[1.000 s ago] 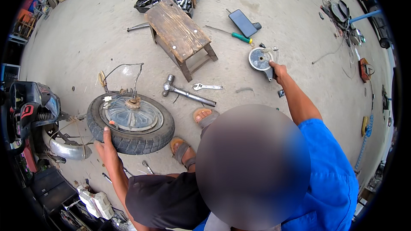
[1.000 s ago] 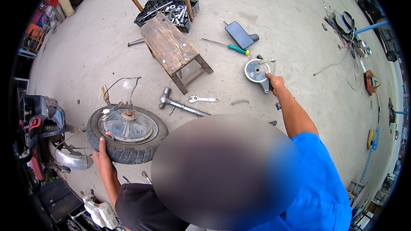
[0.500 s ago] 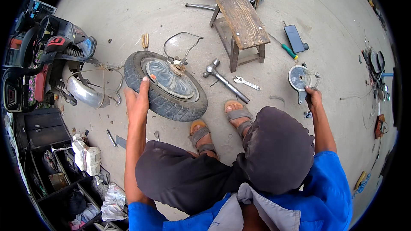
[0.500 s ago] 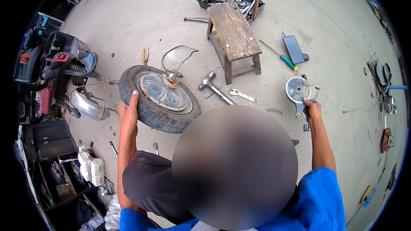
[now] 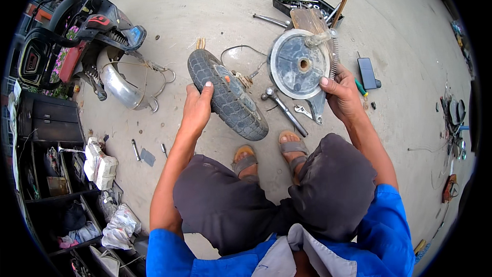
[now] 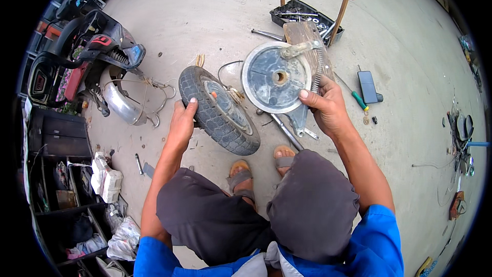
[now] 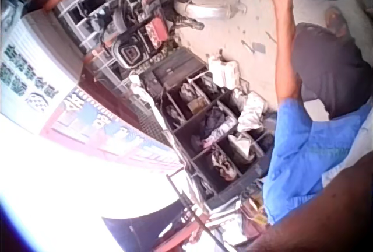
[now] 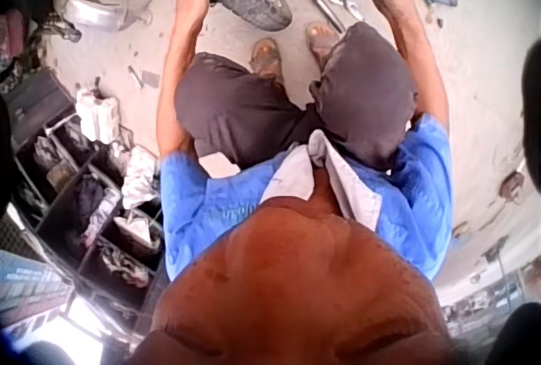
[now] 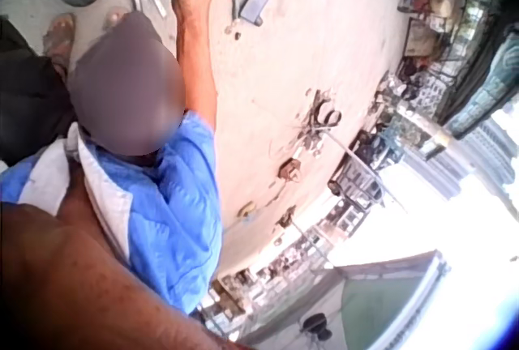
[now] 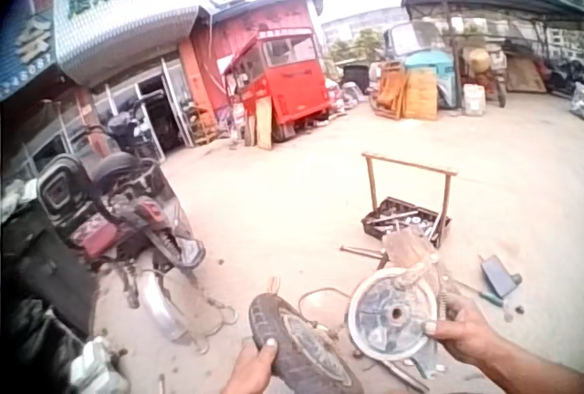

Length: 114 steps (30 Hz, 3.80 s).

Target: The person removes a motorcycle wheel, uses a hammer to adjust the hub, and reassembles the wheel with a brake disc and axle. They then mount the wheel onto the motorcycle and secure it with bolts and a chain.

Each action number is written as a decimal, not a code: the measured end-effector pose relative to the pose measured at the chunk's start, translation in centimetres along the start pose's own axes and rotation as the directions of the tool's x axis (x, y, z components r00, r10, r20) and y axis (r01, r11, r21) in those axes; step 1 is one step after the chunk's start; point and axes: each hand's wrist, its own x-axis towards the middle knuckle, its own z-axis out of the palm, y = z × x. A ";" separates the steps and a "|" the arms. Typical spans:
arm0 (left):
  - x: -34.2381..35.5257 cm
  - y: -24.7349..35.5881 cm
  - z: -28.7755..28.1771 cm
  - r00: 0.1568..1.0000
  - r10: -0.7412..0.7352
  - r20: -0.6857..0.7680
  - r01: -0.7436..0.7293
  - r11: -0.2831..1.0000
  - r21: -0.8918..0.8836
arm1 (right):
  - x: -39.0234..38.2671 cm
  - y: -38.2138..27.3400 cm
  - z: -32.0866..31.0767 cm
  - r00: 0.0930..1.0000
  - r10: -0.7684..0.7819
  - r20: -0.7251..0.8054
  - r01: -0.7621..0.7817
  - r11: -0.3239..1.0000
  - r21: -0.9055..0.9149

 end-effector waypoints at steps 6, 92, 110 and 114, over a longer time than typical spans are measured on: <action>0.2 -0.8 1.6 0.996 0.089 0.012 -0.090 0.996 0.021 | 6.5 1.4 13.4 0.978 0.015 0.210 -0.023 0.999 0.038; -0.9 -17.6 -4.1 0.993 -0.054 0.107 0.119 0.331 -0.936 | 6.2 9.3 20.4 0.760 -0.434 0.485 0.650 0.535 -0.539; -0.3 -16.6 1.3 0.968 -0.222 0.119 0.199 0.381 -0.903 | 6.6 9.9 20.7 0.760 -0.443 0.475 0.649 0.544 -0.532; 0.0 -16.3 1.6 0.970 -0.220 0.106 0.183 0.366 -0.912 | 6.8 9.9 20.7 0.755 -0.456 0.472 0.656 0.539 -0.528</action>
